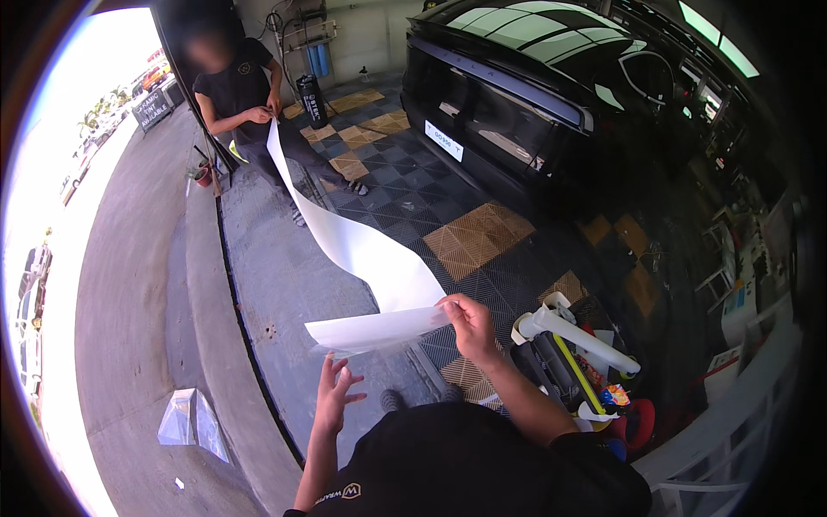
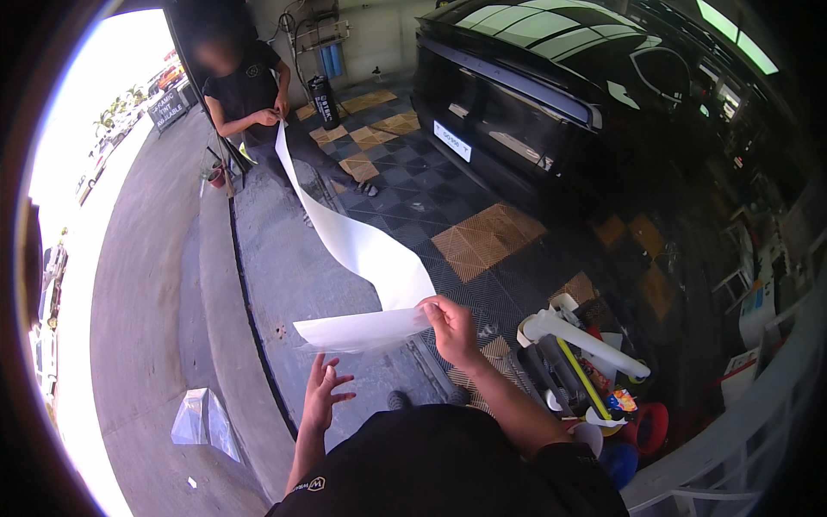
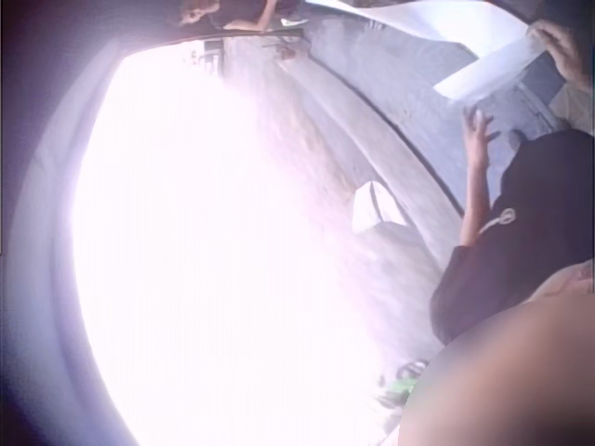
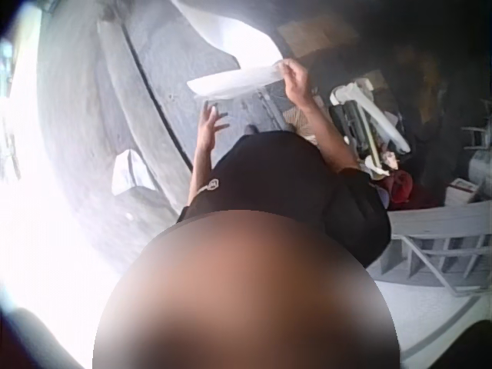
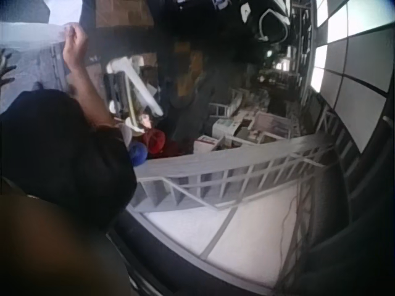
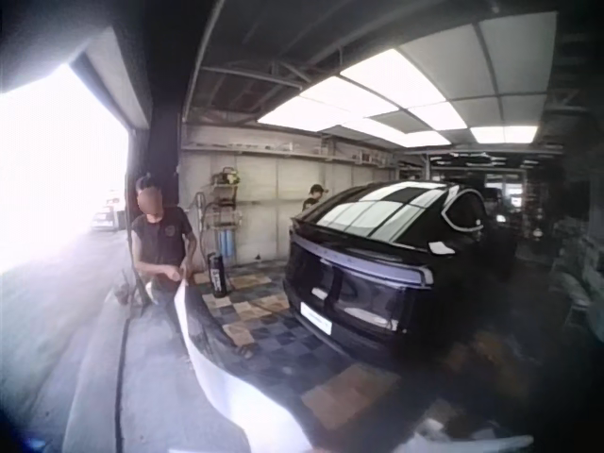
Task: The person holds a large white vinyl sheet with a coworker, then rolls it up after the coworker cuts it. The person walks around the vehicle and picks up a heat gun from the floor.
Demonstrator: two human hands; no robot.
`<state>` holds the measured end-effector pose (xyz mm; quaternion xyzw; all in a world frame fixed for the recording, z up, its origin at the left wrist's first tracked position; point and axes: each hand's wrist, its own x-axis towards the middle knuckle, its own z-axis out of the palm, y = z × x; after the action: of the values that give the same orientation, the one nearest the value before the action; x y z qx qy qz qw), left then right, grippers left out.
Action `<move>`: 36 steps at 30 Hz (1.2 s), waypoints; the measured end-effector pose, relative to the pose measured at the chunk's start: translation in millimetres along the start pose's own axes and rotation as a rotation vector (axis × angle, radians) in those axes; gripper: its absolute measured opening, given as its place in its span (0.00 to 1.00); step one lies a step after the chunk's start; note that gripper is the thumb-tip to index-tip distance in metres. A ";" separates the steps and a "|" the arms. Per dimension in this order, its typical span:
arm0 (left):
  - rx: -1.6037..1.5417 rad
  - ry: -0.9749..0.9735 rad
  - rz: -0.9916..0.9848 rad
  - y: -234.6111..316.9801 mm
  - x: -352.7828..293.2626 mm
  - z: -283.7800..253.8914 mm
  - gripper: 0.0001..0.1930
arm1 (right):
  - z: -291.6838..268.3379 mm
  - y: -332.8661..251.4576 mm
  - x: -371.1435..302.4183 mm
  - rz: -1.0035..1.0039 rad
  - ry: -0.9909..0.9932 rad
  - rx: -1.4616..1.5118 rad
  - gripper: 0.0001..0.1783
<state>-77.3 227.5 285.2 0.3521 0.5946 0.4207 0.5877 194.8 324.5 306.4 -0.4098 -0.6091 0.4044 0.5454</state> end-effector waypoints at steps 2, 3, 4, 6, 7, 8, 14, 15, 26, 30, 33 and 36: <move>-0.127 -0.022 0.093 4.7 -3.8 7.6 0.40 | 9.2 0.5 -4.7 0.003 0.004 -0.020 0.14; -0.171 -0.008 0.133 6.6 -4.7 12.6 0.37 | 16.2 0.4 -7.5 -0.009 -0.008 -0.032 0.13; -0.206 0.028 0.136 8.5 -3.9 17.4 0.35 | 23.9 0.5 -10.2 -0.023 -0.023 -0.043 0.13; -0.243 0.041 0.080 11.0 8.1 25.2 0.25 | 38.5 1.3 -16.4 -0.059 -0.049 -0.078 0.12; -0.277 0.014 0.091 8.4 14.1 27.4 0.20 | 43.6 2.3 -20.0 -0.048 -0.080 -0.078 0.12; -0.241 0.073 0.069 2.6 19.8 27.4 0.15 | 46.9 4.4 -21.1 -0.043 -0.123 -0.067 0.12; -0.029 0.140 0.118 -119.5 26.4 -12.4 0.10 | 20.4 25.5 27.3 0.113 0.153 0.056 0.12; -0.017 0.160 0.068 -151.1 22.8 -22.9 0.10 | 13.0 25.9 41.8 0.159 0.184 0.083 0.12; -0.015 0.685 -0.755 -413.5 -33.3 -120.6 0.07 | -154.9 -41.4 225.3 0.124 0.365 0.365 0.12; -0.271 1.043 -0.802 -462.7 -43.7 -152.5 0.12 | -271.4 -81.6 285.6 0.074 0.656 0.227 0.14; -0.420 1.063 -0.860 -475.3 -41.4 -173.3 0.20 | -348.9 -121.2 297.5 0.064 0.682 0.166 0.13; -0.814 1.014 -0.495 -466.8 -27.2 -178.2 0.30 | -371.3 -141.7 287.2 0.048 0.611 0.171 0.12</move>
<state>-217.7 1.5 -138.6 -0.2821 0.6536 0.5762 0.4014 536.4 563.7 564.2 -0.4792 -0.3710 0.3253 0.7258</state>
